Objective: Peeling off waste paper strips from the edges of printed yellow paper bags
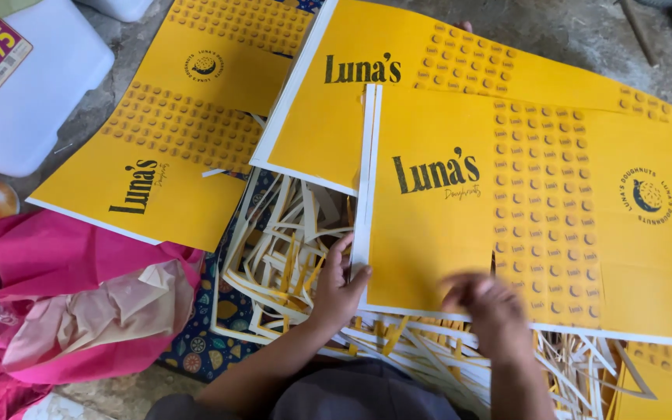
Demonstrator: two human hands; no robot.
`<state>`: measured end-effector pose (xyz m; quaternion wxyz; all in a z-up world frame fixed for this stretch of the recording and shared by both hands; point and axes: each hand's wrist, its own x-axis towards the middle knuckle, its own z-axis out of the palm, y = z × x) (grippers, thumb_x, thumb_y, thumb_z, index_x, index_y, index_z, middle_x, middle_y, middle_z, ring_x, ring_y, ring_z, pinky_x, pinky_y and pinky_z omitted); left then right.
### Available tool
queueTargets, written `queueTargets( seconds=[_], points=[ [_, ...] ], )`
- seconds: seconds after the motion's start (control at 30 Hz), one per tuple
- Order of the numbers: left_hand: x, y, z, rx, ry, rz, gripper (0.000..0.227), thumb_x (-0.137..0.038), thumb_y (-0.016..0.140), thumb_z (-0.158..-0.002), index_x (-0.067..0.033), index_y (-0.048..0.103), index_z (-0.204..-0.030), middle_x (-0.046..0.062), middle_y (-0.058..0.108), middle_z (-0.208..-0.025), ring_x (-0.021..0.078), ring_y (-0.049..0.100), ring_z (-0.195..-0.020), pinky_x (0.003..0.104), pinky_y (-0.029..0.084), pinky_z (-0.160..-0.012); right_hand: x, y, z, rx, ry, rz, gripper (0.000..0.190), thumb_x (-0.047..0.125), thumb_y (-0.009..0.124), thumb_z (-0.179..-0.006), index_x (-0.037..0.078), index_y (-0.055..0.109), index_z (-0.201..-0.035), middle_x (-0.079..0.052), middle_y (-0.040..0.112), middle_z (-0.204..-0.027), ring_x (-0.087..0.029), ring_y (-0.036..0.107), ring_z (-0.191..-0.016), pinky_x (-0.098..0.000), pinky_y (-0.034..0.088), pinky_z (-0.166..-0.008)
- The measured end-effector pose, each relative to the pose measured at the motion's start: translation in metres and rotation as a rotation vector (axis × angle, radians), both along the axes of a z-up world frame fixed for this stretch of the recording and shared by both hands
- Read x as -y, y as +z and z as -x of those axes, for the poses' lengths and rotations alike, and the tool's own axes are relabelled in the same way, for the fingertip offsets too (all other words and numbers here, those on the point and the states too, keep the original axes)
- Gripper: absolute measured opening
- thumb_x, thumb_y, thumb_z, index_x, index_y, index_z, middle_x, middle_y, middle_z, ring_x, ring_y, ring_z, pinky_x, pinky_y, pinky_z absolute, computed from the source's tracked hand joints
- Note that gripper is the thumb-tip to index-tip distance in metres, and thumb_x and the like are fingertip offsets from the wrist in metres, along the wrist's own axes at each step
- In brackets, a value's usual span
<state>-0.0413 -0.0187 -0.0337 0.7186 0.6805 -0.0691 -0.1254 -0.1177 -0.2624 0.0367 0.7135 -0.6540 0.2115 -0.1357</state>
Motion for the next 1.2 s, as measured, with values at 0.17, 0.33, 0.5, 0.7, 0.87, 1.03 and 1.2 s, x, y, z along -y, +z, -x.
queueTargets(
  seconds=[0.17,0.33,0.5,0.7,0.87,1.03,1.2],
  points=[
    [0.012,0.021,0.002,0.011,0.037,-0.056,0.065,-0.02,0.066,-0.096,-0.0118,0.04,-0.154,0.002,0.068,-0.082,0.0086,0.046,-0.06,0.029,0.041,-0.057,-0.055,-0.067,0.061,-0.511,0.423,-0.52,0.051,0.031,0.058,-0.095,-0.009,0.07,-0.125,-0.024,0.078,-0.103,-0.028,0.071,-0.068,-0.0383,0.061,-0.059],
    [0.011,0.015,0.014,0.1,0.082,-0.056,0.064,-0.018,0.069,-0.094,-0.0107,0.042,-0.152,0.002,0.062,-0.082,0.0092,0.05,-0.064,0.027,0.044,-0.062,-0.051,-0.083,0.053,-0.428,0.168,-0.626,0.042,0.037,0.047,-0.105,0.0,0.061,-0.115,-0.024,0.074,-0.098,-0.025,0.061,-0.062,-0.0338,0.048,-0.05],
    [0.012,0.05,0.011,0.612,0.115,-0.149,0.05,-0.014,0.06,-0.103,-0.0026,0.04,-0.148,0.019,0.057,-0.139,0.03,0.062,-0.124,0.037,0.056,-0.102,-0.058,-0.073,0.052,-0.299,-0.025,-0.589,0.024,0.026,0.06,-0.103,0.003,0.061,-0.099,-0.023,0.071,-0.088,-0.026,0.058,-0.06,-0.0337,0.042,-0.049],
    [0.06,0.069,-0.031,1.135,-0.083,-0.672,0.04,-0.02,0.06,-0.103,-0.0147,0.061,-0.142,0.017,0.039,-0.162,0.0437,0.026,-0.154,0.06,0.024,-0.121,-0.067,-0.064,0.053,-0.254,-0.056,-0.427,0.054,0.032,0.062,-0.104,-0.019,0.069,-0.088,-0.03,0.07,-0.068,-0.031,0.07,-0.048,-0.0415,0.062,-0.045],
    [0.106,0.085,-0.058,0.746,-0.468,-1.239,0.069,-0.062,0.051,-0.097,-0.0234,0.046,-0.154,0.021,0.025,-0.167,0.0523,0.02,-0.152,0.076,0.018,-0.115,-0.072,-0.057,0.063,-0.265,-0.099,-0.469,0.043,0.023,0.067,-0.1,-0.02,0.066,-0.092,-0.035,0.072,-0.08,-0.036,0.072,-0.055,-0.043,0.062,-0.046],
    [0.112,0.086,-0.057,0.787,-0.49,-1.259,0.078,-0.061,0.055,-0.096,-0.0209,0.036,-0.16,0.026,0.02,-0.167,0.0566,0.015,-0.152,0.081,0.01,-0.112,-0.072,-0.061,0.079,-0.271,-0.081,-0.494,0.034,0.016,0.07,-0.097,-0.018,0.067,-0.098,-0.033,0.072,-0.077,-0.035,0.073,-0.054,-0.0428,0.063,-0.045],
    [0.102,0.092,-0.069,0.777,-0.553,-1.205,0.075,-0.058,0.055,-0.098,-0.0192,0.037,-0.16,0.025,0.018,-0.168,0.0552,0.012,-0.152,0.078,0.008,-0.115,-0.054,-0.056,0.08,-0.306,-0.13,-0.611,0.033,0.026,0.053,-0.106,-0.007,0.058,-0.098,-0.029,0.073,-0.084,-0.033,0.071,-0.058,-0.0428,0.062,-0.047]
  ],
)
